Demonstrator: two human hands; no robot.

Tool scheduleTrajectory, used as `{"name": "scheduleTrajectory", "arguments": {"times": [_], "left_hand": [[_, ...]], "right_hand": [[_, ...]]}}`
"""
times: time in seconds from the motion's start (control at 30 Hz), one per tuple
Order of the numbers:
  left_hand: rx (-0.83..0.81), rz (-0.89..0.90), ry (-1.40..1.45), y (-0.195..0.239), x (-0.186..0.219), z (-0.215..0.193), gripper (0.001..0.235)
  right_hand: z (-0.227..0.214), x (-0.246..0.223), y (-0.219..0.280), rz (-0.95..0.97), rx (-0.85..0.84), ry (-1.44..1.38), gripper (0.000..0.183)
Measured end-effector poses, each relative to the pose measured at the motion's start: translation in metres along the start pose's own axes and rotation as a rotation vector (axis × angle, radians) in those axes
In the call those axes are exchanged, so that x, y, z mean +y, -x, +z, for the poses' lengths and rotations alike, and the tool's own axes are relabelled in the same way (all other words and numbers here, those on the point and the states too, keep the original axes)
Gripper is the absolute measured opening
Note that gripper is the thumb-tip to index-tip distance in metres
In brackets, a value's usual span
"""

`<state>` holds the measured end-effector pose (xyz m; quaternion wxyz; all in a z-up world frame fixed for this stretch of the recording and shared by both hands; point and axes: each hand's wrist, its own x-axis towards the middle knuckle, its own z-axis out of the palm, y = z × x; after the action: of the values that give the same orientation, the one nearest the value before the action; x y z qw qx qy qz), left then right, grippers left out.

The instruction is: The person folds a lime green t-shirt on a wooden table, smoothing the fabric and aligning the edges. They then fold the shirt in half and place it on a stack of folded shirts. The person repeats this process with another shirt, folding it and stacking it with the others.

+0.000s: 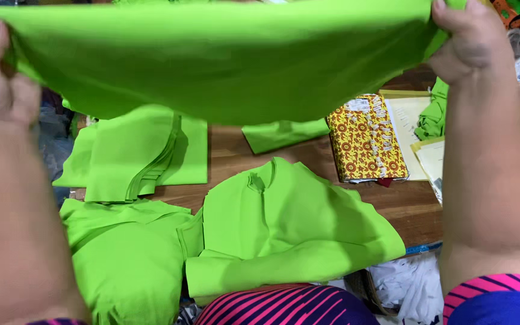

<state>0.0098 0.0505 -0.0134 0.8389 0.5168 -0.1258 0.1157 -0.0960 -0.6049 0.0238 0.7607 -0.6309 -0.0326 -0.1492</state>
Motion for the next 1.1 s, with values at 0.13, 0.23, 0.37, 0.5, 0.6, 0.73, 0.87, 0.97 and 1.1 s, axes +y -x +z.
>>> {"name": "scheduleTrajectory", "arguments": {"times": [0.13,0.23,0.37,0.5,0.6,0.73,0.87,0.97,1.1], "left_hand": [[0.031,-0.017,-0.312,0.055,-0.019,-0.053,0.043],[0.166,-0.309,-0.486,0.136,-0.022,-0.052,0.018],[0.345,-0.69,-0.559,0.251,-0.078,-0.096,0.062],[0.553,-0.885,-0.449,0.336,-0.096,-0.072,0.073],[0.656,-0.792,-0.262,0.372,-0.132,-0.082,0.07],[0.252,-0.299,-1.368,0.358,-0.152,-0.031,0.073],[-0.477,-0.261,-1.191,0.335,-0.187,0.111,0.105],[-0.992,-0.113,-1.39,0.342,-0.218,0.176,0.071],[-0.675,-0.678,-1.041,0.297,-0.213,0.179,0.069]], "right_hand": [[-0.027,0.013,0.055,0.22,0.003,0.122,0.023],[0.063,-0.016,0.118,0.564,0.254,0.51,0.038],[0.016,0.092,0.223,0.718,0.348,0.378,0.025],[0.043,0.122,0.27,1.124,0.323,0.637,0.027],[-0.047,0.229,0.349,0.844,0.276,0.718,0.022],[-0.052,0.232,0.348,0.702,0.264,0.668,0.041],[0.007,0.152,0.279,0.35,0.157,0.8,0.021],[0.067,0.077,0.217,0.328,0.21,0.683,0.017],[0.056,0.086,0.164,0.189,0.192,0.485,0.013]]}}
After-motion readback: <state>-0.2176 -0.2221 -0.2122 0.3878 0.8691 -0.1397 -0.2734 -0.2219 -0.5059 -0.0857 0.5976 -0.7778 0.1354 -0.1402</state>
